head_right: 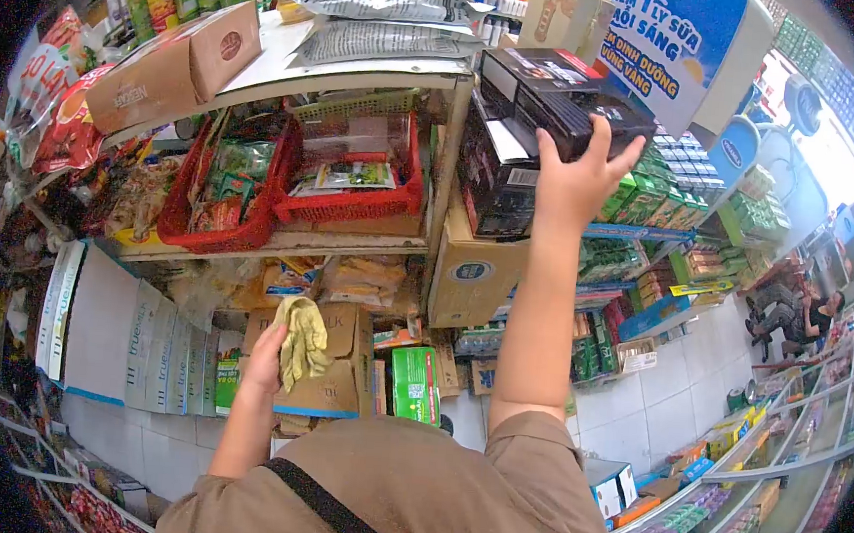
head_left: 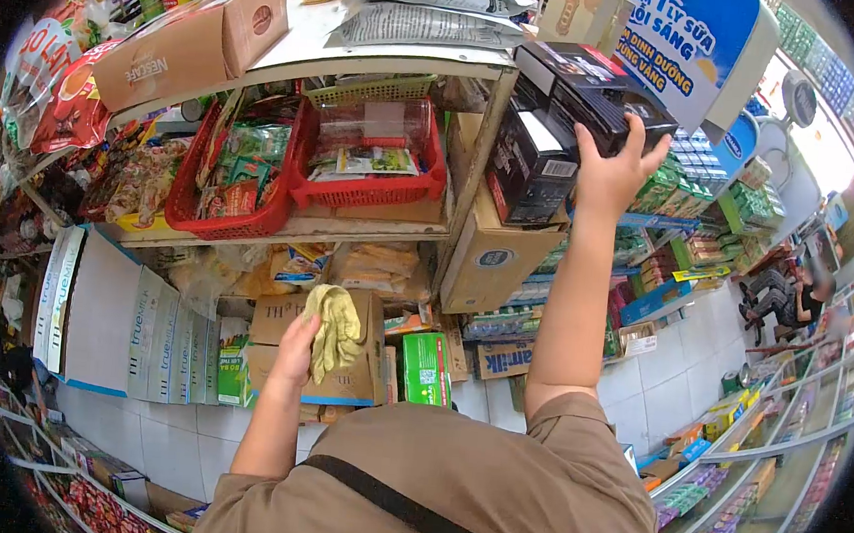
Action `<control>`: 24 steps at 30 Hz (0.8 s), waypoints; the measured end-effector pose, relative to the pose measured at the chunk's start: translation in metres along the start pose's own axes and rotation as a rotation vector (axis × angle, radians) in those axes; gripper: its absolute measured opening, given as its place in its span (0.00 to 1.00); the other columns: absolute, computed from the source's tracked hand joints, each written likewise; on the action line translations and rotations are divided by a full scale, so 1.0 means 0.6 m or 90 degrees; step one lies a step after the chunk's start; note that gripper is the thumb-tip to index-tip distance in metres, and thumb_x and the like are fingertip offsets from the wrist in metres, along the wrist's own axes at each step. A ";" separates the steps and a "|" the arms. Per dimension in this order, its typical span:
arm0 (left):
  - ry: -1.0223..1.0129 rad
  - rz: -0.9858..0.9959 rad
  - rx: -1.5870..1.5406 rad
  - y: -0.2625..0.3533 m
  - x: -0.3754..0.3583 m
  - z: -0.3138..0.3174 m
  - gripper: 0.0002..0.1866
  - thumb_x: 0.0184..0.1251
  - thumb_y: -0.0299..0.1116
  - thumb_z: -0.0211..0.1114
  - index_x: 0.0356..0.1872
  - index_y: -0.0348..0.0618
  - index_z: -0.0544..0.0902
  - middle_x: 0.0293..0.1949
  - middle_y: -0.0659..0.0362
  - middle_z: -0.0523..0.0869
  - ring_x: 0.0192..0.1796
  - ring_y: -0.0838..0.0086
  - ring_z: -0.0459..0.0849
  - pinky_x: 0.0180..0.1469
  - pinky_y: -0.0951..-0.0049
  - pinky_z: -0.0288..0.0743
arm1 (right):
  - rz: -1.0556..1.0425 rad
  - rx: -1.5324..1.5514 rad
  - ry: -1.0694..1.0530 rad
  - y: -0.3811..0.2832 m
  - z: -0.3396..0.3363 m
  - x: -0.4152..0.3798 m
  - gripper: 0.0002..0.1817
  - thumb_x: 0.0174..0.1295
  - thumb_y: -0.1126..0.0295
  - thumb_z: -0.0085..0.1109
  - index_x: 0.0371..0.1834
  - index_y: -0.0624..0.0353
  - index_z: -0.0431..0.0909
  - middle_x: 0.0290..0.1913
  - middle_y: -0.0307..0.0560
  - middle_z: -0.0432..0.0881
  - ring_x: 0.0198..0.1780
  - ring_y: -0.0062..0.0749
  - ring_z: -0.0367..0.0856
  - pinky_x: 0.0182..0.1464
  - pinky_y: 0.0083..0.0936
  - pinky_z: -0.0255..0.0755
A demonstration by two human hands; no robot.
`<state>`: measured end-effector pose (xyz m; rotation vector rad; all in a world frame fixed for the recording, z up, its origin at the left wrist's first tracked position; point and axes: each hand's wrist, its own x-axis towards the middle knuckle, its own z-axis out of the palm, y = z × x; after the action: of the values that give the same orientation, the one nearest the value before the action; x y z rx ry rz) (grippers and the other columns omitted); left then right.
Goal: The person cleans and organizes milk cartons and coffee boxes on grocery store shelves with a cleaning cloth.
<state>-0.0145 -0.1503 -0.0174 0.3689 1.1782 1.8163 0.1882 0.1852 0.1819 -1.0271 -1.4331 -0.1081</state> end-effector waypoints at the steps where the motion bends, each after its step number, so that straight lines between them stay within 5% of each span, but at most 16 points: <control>1: 0.006 -0.003 -0.001 0.004 0.000 -0.002 0.21 0.69 0.38 0.52 0.57 0.35 0.69 0.51 0.55 0.78 0.52 0.71 0.77 0.52 0.71 0.71 | 0.014 0.007 -0.007 -0.008 0.002 -0.003 0.32 0.40 0.59 0.73 0.52 0.47 0.71 0.67 0.69 0.47 0.67 0.62 0.53 0.61 0.42 0.59; 9: 0.041 -0.041 -0.049 0.033 0.018 -0.027 0.20 0.70 0.38 0.50 0.56 0.35 0.70 0.50 0.55 0.78 0.49 0.70 0.79 0.50 0.70 0.74 | 0.053 -0.007 -0.031 -0.064 0.021 -0.037 0.34 0.41 0.58 0.73 0.54 0.49 0.69 0.68 0.70 0.38 0.67 0.63 0.52 0.62 0.40 0.58; 18: -0.010 -0.099 -0.048 0.043 0.050 -0.094 0.19 0.69 0.39 0.50 0.54 0.37 0.71 0.47 0.55 0.80 0.46 0.69 0.81 0.46 0.70 0.76 | 0.070 -0.055 -0.108 -0.106 0.030 -0.077 0.42 0.44 0.67 0.63 0.64 0.53 0.53 0.66 0.77 0.34 0.68 0.72 0.38 0.66 0.48 0.46; 24: -0.013 -0.109 -0.014 0.057 0.056 -0.112 0.19 0.68 0.40 0.52 0.53 0.36 0.72 0.48 0.55 0.80 0.47 0.69 0.80 0.48 0.70 0.74 | 0.041 -0.120 -0.065 -0.114 0.039 -0.102 0.49 0.40 0.67 0.71 0.67 0.49 0.49 0.67 0.75 0.35 0.67 0.71 0.42 0.65 0.48 0.50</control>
<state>-0.0947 -0.1658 -0.0295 0.2656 1.1402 1.6726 0.1148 0.1286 0.1608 -1.2468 -1.5021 -0.1475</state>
